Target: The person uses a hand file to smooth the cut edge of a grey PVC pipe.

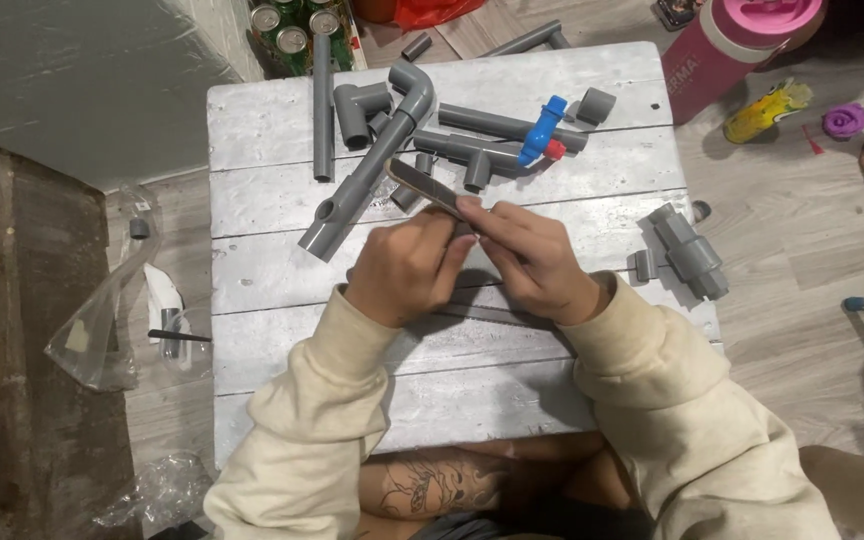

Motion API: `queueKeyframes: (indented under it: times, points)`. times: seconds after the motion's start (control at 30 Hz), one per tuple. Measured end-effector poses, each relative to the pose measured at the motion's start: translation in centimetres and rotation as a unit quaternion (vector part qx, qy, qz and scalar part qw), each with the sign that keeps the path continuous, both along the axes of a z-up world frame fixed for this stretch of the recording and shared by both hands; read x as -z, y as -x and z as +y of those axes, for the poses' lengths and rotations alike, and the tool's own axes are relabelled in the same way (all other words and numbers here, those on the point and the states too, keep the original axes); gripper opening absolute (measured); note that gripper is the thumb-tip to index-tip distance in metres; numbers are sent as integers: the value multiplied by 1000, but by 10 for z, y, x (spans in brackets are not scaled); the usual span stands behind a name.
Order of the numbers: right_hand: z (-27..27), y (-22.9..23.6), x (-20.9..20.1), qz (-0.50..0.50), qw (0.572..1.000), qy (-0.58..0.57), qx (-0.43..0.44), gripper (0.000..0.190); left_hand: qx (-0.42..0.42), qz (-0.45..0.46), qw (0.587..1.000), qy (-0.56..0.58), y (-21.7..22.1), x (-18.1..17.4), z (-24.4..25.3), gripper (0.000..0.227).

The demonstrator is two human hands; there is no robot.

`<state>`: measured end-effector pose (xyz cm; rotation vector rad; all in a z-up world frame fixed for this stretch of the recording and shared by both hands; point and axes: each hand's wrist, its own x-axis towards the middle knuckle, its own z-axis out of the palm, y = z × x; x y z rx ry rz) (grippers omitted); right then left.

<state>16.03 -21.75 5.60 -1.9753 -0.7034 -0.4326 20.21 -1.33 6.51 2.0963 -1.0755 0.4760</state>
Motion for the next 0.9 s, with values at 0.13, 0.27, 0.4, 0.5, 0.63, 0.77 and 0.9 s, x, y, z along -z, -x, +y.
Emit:
queueKeyframes:
  times: [0.13, 0.27, 0.4, 0.5, 0.63, 0.77, 0.9]
  points:
    - [0, 0, -5, -22, 999, 28, 17, 54, -20, -5, 1000, -4, -4, -9, 7, 20]
    - [0, 0, 4, -30, 999, 16, -2, 54, 10, -21, 999, 32, -4, 3, 2, 16]
    - [-5, 0, 6, -46, 998, 26, 16, 53, 7, -3, 1000, 25, -5, 5, 6, 13]
    - [-2, 0, 2, -50, 998, 36, -4, 51, 32, -8, 996, 83, -3, -18, 9, 15]
    - [-4, 2, 6, -58, 997, -26, -40, 48, 22, -12, 1000, -11, 1, 5, -3, 15]
    - [-4, 5, 8, -15, 998, -34, -48, 48, 56, -5, 994, 95, -1, -9, 2, 18]
    - [-3, 4, -3, -72, 994, -58, -49, 42, 45, 4, 999, -15, 5, 17, -6, 11]
